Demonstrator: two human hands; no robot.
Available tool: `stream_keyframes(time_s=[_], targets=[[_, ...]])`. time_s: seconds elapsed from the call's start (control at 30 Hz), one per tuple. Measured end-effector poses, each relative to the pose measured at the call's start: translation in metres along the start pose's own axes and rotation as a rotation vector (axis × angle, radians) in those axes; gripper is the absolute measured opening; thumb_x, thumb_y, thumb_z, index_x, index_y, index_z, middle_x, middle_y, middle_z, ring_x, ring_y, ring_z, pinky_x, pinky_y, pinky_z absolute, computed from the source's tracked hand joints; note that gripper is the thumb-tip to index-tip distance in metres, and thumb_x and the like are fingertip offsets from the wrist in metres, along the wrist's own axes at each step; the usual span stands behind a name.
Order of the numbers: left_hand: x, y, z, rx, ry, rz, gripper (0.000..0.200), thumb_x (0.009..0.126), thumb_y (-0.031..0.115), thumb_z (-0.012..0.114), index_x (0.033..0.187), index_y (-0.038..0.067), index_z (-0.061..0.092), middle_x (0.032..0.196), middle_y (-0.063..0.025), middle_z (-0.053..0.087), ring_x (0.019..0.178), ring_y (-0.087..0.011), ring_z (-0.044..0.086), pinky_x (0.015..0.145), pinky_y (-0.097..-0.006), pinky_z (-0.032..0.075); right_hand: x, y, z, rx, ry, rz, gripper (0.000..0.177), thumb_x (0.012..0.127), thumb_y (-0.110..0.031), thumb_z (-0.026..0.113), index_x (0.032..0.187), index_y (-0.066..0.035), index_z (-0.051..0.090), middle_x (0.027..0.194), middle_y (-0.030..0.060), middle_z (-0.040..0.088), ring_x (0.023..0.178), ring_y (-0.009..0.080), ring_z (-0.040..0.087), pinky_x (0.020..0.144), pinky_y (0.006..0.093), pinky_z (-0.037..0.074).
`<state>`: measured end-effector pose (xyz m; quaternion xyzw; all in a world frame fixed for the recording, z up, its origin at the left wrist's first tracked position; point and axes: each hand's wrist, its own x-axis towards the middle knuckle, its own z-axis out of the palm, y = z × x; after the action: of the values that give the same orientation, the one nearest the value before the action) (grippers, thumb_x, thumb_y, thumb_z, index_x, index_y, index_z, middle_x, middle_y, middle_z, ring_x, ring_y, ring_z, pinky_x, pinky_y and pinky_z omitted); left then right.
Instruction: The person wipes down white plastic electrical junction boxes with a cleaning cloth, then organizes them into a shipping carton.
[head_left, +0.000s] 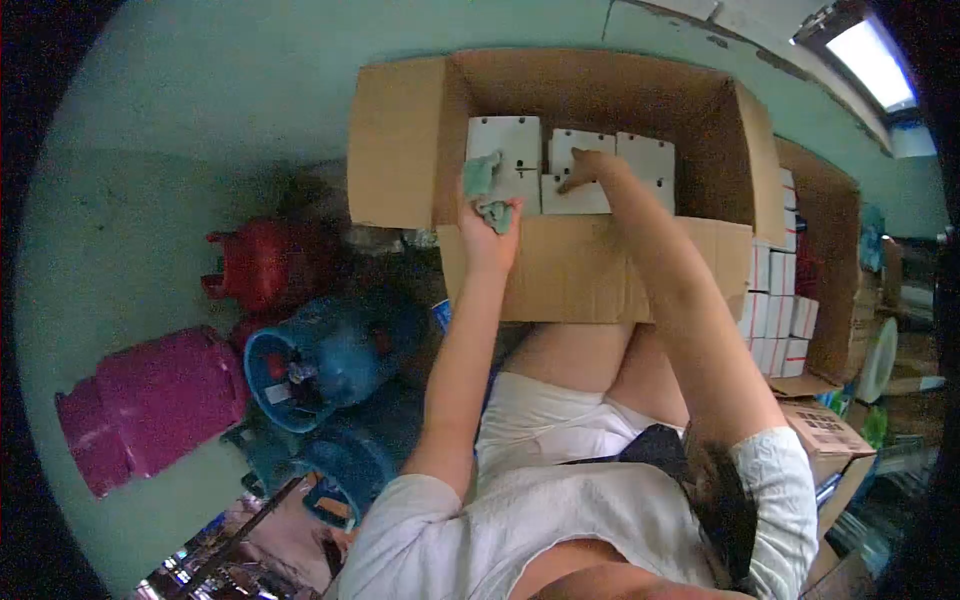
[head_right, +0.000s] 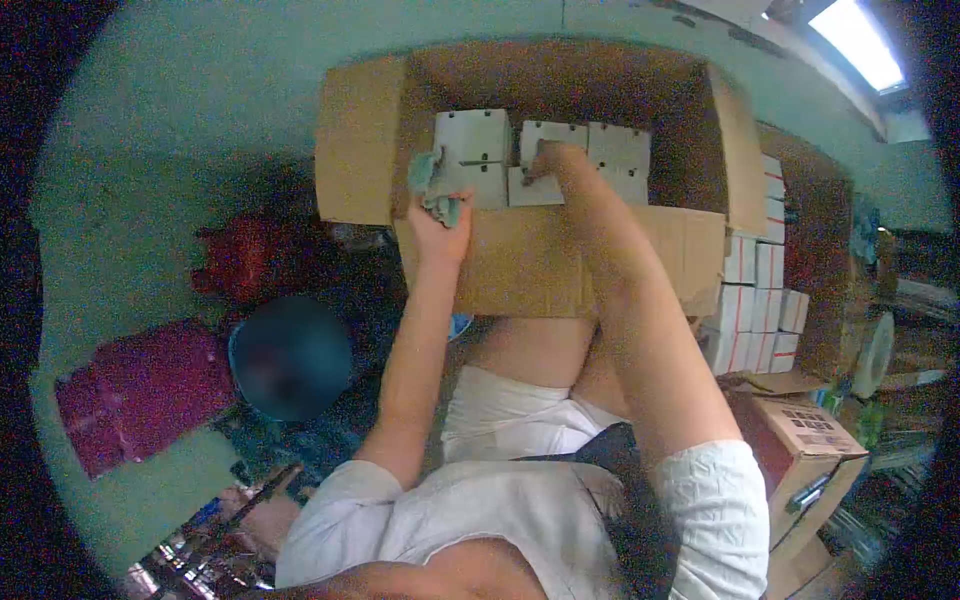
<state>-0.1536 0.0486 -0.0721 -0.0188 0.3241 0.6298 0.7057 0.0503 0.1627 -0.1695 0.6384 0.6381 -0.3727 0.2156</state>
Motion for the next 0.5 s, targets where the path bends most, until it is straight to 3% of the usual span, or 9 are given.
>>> stream_keyframes(time_s=[0.03, 0.07, 0.13, 0.17, 0.2, 0.23, 0.33, 0.43, 0.5], targets=[[-0.005, 0.003, 0.01, -0.003, 0.172, 0.009, 0.038, 0.095, 0.042, 0.046, 0.108, 0.009, 0.059, 0.094, -0.0069, 0.061, 0.08, -0.022, 0.054, 0.067, -0.038, 0.044, 0.019, 0.018, 0.013, -0.084, -0.056, 0.011, 0.11, 0.056, -0.069, 0.076, 0.143, -0.014, 0.037, 0.144, 0.017, 0.041, 0.131, 0.0336, 0.042, 0.107, 0.0436, 0.036], [-0.007, 0.007, 0.01, 0.01, 0.179, 0.01, 0.038, 0.095, 0.042, 0.046, 0.108, 0.009, 0.059, 0.094, -0.0069, 0.061, 0.08, -0.022, 0.054, 0.067, -0.038, 0.044, 0.022, 0.022, 0.019, -0.169, -0.111, 0.019, 0.123, 0.048, -0.074, 0.078, 0.146, -0.015, 0.033, 0.146, 0.0171, 0.039, 0.132, 0.0328, 0.041, 0.109, 0.0439, 0.035], [-0.014, 0.009, 0.007, -0.05, -0.162, -0.026, 0.04, 0.094, 0.044, 0.047, 0.109, 0.009, 0.059, 0.099, -0.0062, 0.063, 0.087, -0.0222, 0.057, 0.071, -0.0422, 0.047, 0.009, 0.022, 0.018, -0.144, -0.075, 0.007, 0.123, 0.048, -0.076, 0.076, 0.146, -0.015, 0.033, 0.146, 0.0167, 0.038, 0.133, 0.0325, 0.039, 0.109, 0.045, 0.033], [-0.016, 0.01, 0.008, -0.049, -0.151, -0.039, 0.04, 0.094, 0.044, 0.047, 0.109, 0.009, 0.059, 0.099, -0.0062, 0.063, 0.087, -0.0222, 0.057, 0.071, -0.0422, 0.047, 0.0, 0.029, 0.014, -0.13, -0.032, 0.004, 0.124, 0.047, -0.077, 0.075, 0.147, -0.016, 0.033, 0.147, 0.0163, 0.038, 0.135, 0.0321, 0.037, 0.11, 0.0461, 0.031], [-0.015, 0.012, 0.012, -0.001, -0.075, -0.06, 0.037, 0.093, 0.041, 0.049, 0.108, 0.009, 0.059, 0.101, -0.0053, 0.062, 0.089, -0.0222, 0.057, 0.073, -0.0432, 0.048, -0.012, 0.013, -0.004, -0.26, -0.206, 0.007, 0.124, 0.045, -0.085, 0.068, 0.144, -0.016, 0.039, 0.147, 0.0149, 0.038, 0.138, 0.0313, 0.032, 0.11, 0.0491, 0.031], [-0.013, 0.011, 0.014, 0.048, -0.004, -0.079, 0.034, 0.092, 0.038, 0.052, 0.108, 0.009, 0.06, 0.103, -0.0045, 0.062, 0.091, -0.0222, 0.057, 0.075, -0.0442, 0.049, -0.015, 0.012, 0.0, -0.255, -0.216, 0.019, 0.124, 0.045, -0.085, 0.068, 0.144, -0.016, 0.039, 0.147, 0.0149, 0.038, 0.138, 0.0313, 0.032, 0.11, 0.0491, 0.031], [-0.009, 0.004, 0.004, 0.351, -0.051, 0.026, 0.027, 0.089, 0.027, 0.061, 0.113, 0.016, 0.056, 0.111, -0.0015, 0.059, 0.098, -0.0188, 0.055, 0.087, -0.0448, 0.044, -0.028, 0.01, 0.005, -0.227, 0.026, 0.026, 0.12, 0.047, -0.084, 0.068, 0.141, -0.013, 0.043, 0.146, 0.012, 0.04, 0.137, 0.0315, 0.033, 0.11, 0.0486, 0.031], [-0.006, 0.005, -0.001, 0.324, -0.027, -0.01, 0.033, 0.086, 0.019, 0.067, 0.116, 0.016, 0.054, 0.116, -0.0023, 0.056, 0.105, -0.0169, 0.052, 0.087, -0.0444, 0.043, -0.032, 0.009, -0.008, -0.04, -0.216, -0.121, 0.113, 0.05, -0.068, 0.081, 0.139, -0.008, 0.044, 0.146, 0.0154, 0.039, 0.137, 0.0323, 0.033, 0.108, 0.0463, 0.034], [-0.003, 0.003, -0.007, 0.299, -0.106, -0.014, 0.045, 0.085, 0.022, 0.068, 0.126, 0.017, 0.049, 0.119, -0.0046, 0.054, 0.11, -0.0162, 0.049, 0.092, -0.046, 0.041, -0.002, 0.032, 0.005, -0.176, -0.027, -0.096, 0.12, 0.05, -0.08, 0.071, 0.143, -0.01, 0.04, 0.148, 0.0145, 0.037, 0.141, 0.0312, 0.026, 0.115, 0.0462, 0.022]])
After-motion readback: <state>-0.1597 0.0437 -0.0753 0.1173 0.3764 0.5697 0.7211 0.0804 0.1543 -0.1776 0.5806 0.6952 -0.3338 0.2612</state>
